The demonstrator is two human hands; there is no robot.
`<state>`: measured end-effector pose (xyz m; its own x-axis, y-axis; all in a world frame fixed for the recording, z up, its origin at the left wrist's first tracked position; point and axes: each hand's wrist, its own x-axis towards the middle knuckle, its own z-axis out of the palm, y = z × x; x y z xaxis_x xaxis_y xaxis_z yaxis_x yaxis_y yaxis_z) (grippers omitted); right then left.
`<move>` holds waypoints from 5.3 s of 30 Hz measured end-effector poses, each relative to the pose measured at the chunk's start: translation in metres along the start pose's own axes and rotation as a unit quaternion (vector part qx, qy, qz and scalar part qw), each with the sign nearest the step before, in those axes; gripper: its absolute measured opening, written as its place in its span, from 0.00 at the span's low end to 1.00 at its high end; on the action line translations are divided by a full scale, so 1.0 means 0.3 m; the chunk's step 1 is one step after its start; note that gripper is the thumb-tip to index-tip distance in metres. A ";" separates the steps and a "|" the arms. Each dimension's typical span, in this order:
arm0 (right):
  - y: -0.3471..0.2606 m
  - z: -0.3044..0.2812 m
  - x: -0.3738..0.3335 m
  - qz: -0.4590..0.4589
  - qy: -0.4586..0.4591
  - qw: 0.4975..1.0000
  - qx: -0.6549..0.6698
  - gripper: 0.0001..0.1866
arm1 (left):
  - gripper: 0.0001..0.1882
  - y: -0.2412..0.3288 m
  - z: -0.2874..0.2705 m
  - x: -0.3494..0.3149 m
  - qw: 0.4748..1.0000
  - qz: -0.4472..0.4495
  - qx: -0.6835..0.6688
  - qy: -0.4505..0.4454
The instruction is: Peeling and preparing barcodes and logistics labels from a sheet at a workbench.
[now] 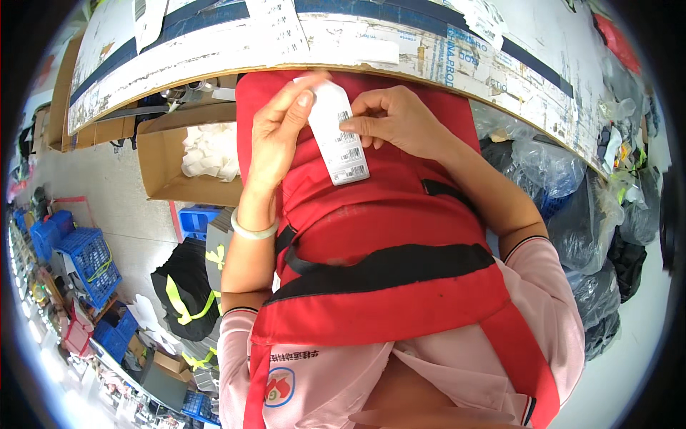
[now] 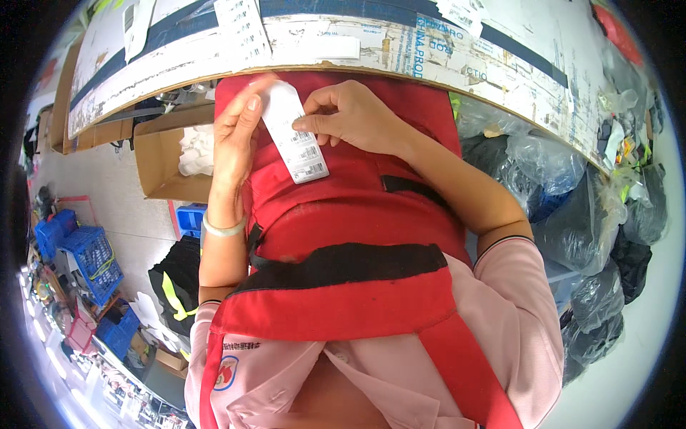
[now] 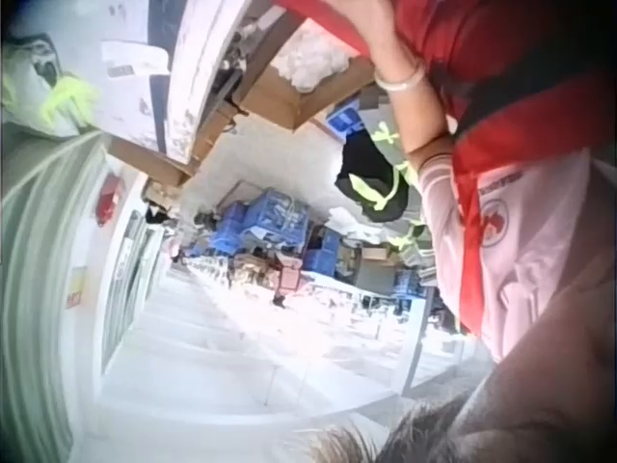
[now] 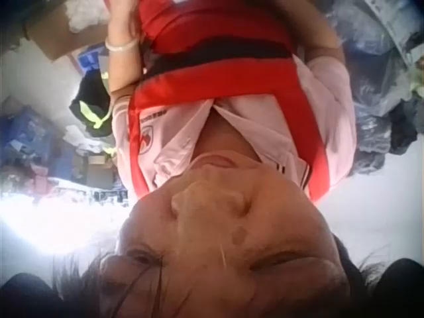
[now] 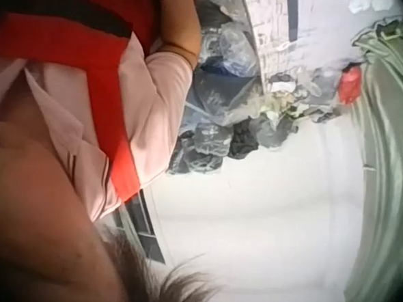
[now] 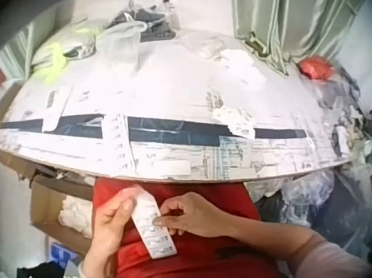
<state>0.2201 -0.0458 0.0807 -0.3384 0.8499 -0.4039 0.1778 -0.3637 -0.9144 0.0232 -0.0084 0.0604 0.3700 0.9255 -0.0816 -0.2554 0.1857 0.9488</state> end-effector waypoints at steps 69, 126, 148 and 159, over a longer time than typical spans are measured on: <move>-0.010 -0.208 0.149 -0.047 0.214 0.970 -0.109 0.11 | 0.20 -0.059 -0.022 0.009 0.990 -0.137 0.029 -0.022; 0.033 -0.011 0.025 -0.230 0.137 0.953 -0.142 0.05 | 0.12 -0.018 -0.017 -0.042 0.986 -0.132 0.066 -0.077; -0.001 -0.225 0.141 -0.035 0.219 0.974 -0.038 0.10 | 0.21 -0.042 -0.051 -0.008 0.989 -0.140 0.029 -0.038; 0.007 -0.219 0.146 -0.038 0.226 0.972 -0.048 0.11 | 0.19 -0.051 -0.043 -0.015 0.989 -0.140 0.024 -0.039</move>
<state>0.2663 0.0156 0.0630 0.0826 0.9617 -0.2613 0.2603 -0.2739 -0.9258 0.0139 -0.0110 0.0424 0.4879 0.8114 -0.3217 -0.0903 0.4135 0.9060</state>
